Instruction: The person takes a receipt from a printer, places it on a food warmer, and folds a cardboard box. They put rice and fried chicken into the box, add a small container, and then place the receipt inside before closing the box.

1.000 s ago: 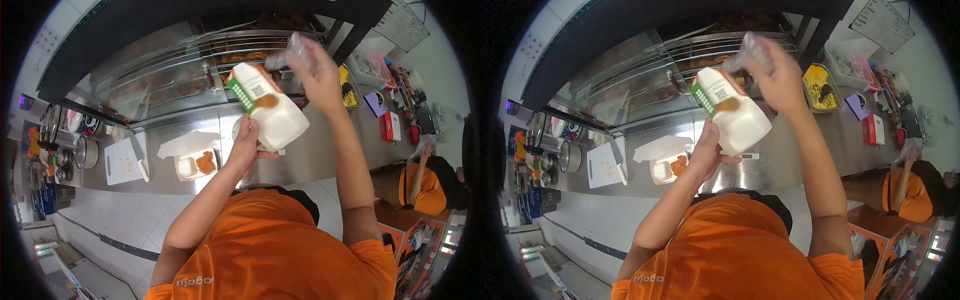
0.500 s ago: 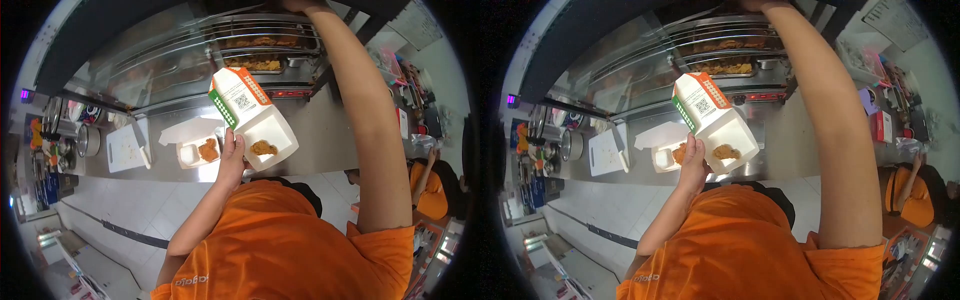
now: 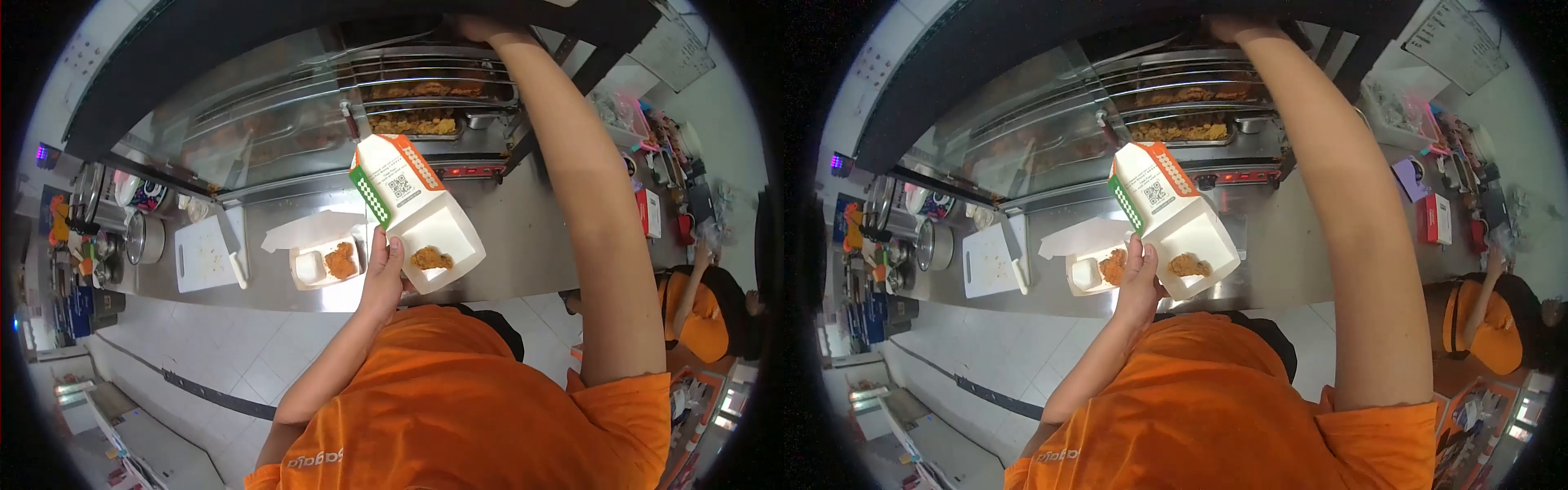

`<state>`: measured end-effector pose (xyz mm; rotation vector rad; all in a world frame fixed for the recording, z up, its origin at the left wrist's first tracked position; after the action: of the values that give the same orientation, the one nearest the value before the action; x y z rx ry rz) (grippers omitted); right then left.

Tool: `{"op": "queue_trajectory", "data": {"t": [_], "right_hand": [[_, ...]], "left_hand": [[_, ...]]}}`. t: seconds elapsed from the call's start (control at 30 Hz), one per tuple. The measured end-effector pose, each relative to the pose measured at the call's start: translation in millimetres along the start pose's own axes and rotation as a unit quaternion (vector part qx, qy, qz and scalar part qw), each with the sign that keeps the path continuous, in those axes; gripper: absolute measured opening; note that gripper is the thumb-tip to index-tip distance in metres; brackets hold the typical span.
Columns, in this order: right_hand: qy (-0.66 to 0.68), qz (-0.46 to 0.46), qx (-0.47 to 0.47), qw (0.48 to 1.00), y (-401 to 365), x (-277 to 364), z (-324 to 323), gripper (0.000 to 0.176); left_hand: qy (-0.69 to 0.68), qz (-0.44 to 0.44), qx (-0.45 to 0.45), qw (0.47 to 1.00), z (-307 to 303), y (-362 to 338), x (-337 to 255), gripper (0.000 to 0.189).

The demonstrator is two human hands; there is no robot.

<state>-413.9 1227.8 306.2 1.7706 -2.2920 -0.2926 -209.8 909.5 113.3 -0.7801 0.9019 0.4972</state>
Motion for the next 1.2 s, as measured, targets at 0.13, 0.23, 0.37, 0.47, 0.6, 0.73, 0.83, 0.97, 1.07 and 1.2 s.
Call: {"op": "queue_trajectory", "data": {"t": [0.13, 0.23, 0.37, 0.47, 0.6, 0.73, 0.83, 0.97, 1.07, 1.2], "right_hand": [[-0.015, -0.003, -0.006, 1.000, 5.4, -3.3, 6.4, 0.039], [-0.020, -0.002, -0.017, 1.000, 4.1, -9.5, 8.2, 0.039], [-0.026, 0.013, -0.049, 0.998, -1.9, -39.5, 19.3, 0.039], [0.081, 0.023, -0.158, 0.984, -50.3, -54.1, 19.1, 0.033], [0.290, 0.062, -0.244, 0.923, -101.8, -57.3, 2.0, 0.021], [0.486, 0.025, -0.271, 0.831, -111.9, -62.4, 1.7, 0.020], [0.622, 0.076, -0.153, 0.764, -144.3, -51.9, 3.4, 0.031], [0.701, 0.053, -0.065, 0.708, -219.1, -12.8, 4.9, 0.031], [0.572, -0.024, 0.124, 0.810, -248.5, 4.8, 23.5, 0.032], [0.653, 0.007, 0.115, 0.749, -229.6, 17.8, 42.2, 0.027]], "left_hand": [[0.013, 0.001, -0.046, 0.999, -5.4, 2.0, 14.6, 0.060], [0.009, -0.002, -0.054, 0.998, -3.1, -1.6, 11.2, 0.063], [-0.018, -0.011, -0.046, 0.999, -5.5, -4.2, 12.6, 0.068], [-0.051, 0.017, -0.087, 0.995, -6.5, -4.8, 12.4, 0.061], [-0.042, 0.008, -0.047, 0.998, -1.5, -5.3, 3.3, 0.055], [-0.026, 0.009, -0.027, 0.999, 5.4, 3.0, 2.8, 0.049], [-0.005, -0.024, -0.002, 1.000, 4.7, 7.0, 1.0, 0.060], [-0.028, 0.038, 0.031, 0.998, 10.7, 13.6, -5.4, 0.063], [-0.059, 0.040, -0.004, 0.997, 9.7, 17.2, -4.1, 0.064], [-0.103, 0.064, -0.014, 0.993, -7.9, 7.9, -15.9, 0.061]]}}
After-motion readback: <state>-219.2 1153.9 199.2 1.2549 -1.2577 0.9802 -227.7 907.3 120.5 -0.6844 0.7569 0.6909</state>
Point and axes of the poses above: each hand's wrist, its own y-axis towards the middle knuckle, its own z-axis out of the palm, x = y × z, the point moved 4 cm from there along y, towards the middle knuckle, and after that the axes turned 6 degrees about x, right-handed, at the moved point
